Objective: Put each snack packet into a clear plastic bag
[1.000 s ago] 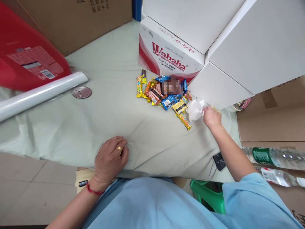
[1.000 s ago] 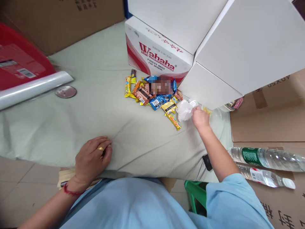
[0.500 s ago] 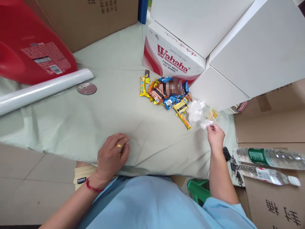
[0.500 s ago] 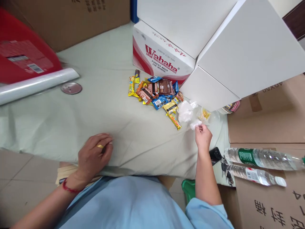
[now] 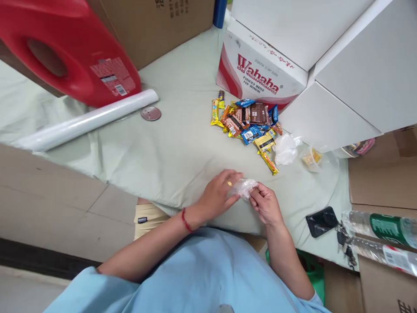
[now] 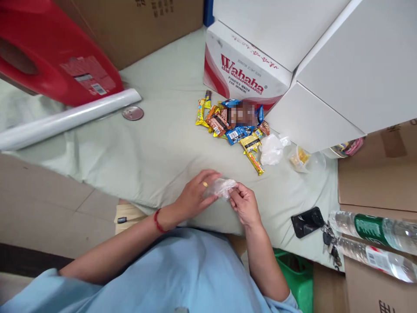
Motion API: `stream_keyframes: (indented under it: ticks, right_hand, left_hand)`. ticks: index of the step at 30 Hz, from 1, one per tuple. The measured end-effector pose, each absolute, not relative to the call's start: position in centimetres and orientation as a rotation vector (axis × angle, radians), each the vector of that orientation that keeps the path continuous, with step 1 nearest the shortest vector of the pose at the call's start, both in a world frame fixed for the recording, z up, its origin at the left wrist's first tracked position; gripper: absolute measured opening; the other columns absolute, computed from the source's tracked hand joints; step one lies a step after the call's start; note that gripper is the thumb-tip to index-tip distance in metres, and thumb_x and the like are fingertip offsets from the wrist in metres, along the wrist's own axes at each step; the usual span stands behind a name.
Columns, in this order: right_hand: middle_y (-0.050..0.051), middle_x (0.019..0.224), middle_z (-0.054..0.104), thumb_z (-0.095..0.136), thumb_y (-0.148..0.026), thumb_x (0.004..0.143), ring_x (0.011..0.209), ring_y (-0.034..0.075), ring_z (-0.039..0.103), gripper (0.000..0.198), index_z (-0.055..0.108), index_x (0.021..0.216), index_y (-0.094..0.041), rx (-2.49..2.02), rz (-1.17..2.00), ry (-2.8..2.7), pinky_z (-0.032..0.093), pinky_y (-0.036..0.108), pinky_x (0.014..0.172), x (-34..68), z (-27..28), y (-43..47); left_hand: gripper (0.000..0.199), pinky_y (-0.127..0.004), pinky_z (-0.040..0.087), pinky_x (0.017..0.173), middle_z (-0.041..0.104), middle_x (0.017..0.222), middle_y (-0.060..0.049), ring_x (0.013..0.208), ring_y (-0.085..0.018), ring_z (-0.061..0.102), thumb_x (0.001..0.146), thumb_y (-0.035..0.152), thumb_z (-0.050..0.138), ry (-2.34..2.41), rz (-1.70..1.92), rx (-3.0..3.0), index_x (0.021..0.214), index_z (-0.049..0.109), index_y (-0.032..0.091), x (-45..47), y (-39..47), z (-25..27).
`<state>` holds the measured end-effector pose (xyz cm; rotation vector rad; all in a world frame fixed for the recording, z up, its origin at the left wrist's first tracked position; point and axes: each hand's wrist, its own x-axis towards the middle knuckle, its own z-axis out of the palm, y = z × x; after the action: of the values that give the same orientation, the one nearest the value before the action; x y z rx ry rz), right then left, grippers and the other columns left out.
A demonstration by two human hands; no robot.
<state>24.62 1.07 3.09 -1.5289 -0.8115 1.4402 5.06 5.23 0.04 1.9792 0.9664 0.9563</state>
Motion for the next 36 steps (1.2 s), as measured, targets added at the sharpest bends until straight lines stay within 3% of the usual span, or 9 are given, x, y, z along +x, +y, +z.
stream_keyframes:
  ticks: [4,8,13,20,26,29,32,35,36]
  right_hand:
    - [-0.008,0.059,0.051,0.086,-0.052,0.075,0.047,0.006,0.034,0.045,0.076,0.102,-0.018,-1.548,1.490,-0.885,0.021,0.020,0.044,25.4,3.8,1.3]
    - [-0.006,0.064,0.055,0.090,-0.052,0.073,0.048,0.005,0.033,0.049,0.077,0.106,-0.019,-1.547,1.592,-0.821,0.019,0.020,0.045,26.6,4.0,1.0]
    - [-0.006,0.065,0.054,0.090,-0.056,0.072,0.048,0.006,0.028,0.050,0.078,0.103,-0.020,-1.542,1.638,-0.790,0.019,0.022,0.045,26.4,3.0,0.7]
    - [0.000,0.074,0.060,0.063,-0.068,0.095,0.063,0.015,0.048,0.049,0.077,0.097,-0.021,-1.755,0.981,-1.178,0.041,0.026,0.057,25.5,2.5,0.9]
    - [0.003,0.086,0.065,0.072,-0.049,0.092,0.073,0.017,0.060,0.027,0.079,0.100,-0.024,-1.775,0.821,-1.705,0.049,0.029,0.068,22.7,2.2,1.0]
    - [0.001,0.080,0.065,0.063,-0.039,0.099,0.065,0.016,0.057,0.020,0.076,0.096,-0.023,-1.782,0.737,-1.703,0.049,0.029,0.065,22.3,1.6,1.0]
    - [0.002,0.084,0.067,0.061,-0.035,0.101,0.065,0.016,0.057,0.017,0.073,0.100,-0.023,-1.767,0.485,-1.647,0.050,0.030,0.066,22.5,1.8,0.6]
    - [0.005,0.088,0.069,0.057,-0.030,0.103,0.072,0.018,0.062,0.017,0.072,0.099,-0.024,-1.725,0.330,-1.694,0.052,0.031,0.069,22.1,2.2,0.2]
    - [0.006,0.089,0.070,0.056,-0.029,0.104,0.075,0.019,0.064,0.018,0.073,0.099,-0.024,-1.718,0.309,-1.732,0.052,0.032,0.071,21.7,2.3,0.0]
  left_hand:
    - [0.020,-0.033,0.055,0.082,0.077,0.091,-0.005,0.084,-0.019,0.068,0.094,0.032,0.062,1.051,0.842,1.550,0.098,0.078,0.021,3.8,6.9,-0.9]
    - [0.035,-0.028,0.046,0.068,0.071,0.078,-0.002,0.071,-0.016,0.060,0.084,0.053,0.075,1.032,0.842,1.090,0.087,0.075,0.018,2.4,7.7,-1.0]
    - [0.049,-0.027,0.038,0.064,0.059,0.069,0.002,0.066,-0.013,0.048,0.078,0.066,0.080,1.055,0.923,0.907,0.077,0.069,0.018,2.4,8.0,-0.8]
    - [0.047,-0.027,0.032,0.063,0.049,0.066,0.004,0.065,-0.012,0.039,0.081,0.065,0.076,1.131,0.989,0.932,0.076,0.065,0.019,2.3,8.2,-1.0]
    - [0.041,-0.027,0.039,0.066,0.056,0.070,0.003,0.068,-0.013,0.047,0.087,0.058,0.072,1.125,0.985,0.966,0.079,0.066,0.019,2.4,8.0,-1.0]
    - [0.033,-0.027,0.047,0.071,0.065,0.089,-0.002,0.082,-0.016,0.057,0.082,0.049,0.077,1.209,1.082,0.940,0.095,0.068,0.019,2.0,8.0,-1.3]
    - [0.044,-0.026,0.049,0.072,0.065,0.113,-0.006,0.097,-0.019,0.061,0.072,0.038,0.083,1.437,1.239,0.972,0.109,0.066,0.021,1.4,7.4,-0.9]
    - [0.026,-0.027,0.043,0.063,0.062,0.082,0.000,0.073,-0.015,0.054,0.082,0.045,0.077,1.418,1.113,1.088,0.086,0.066,0.022,1.5,5.9,0.1]
    - [0.029,-0.028,0.042,0.063,0.059,0.072,0.002,0.067,-0.014,0.051,0.086,0.049,0.073,1.330,1.024,1.115,0.079,0.064,0.022,1.8,5.5,0.3]
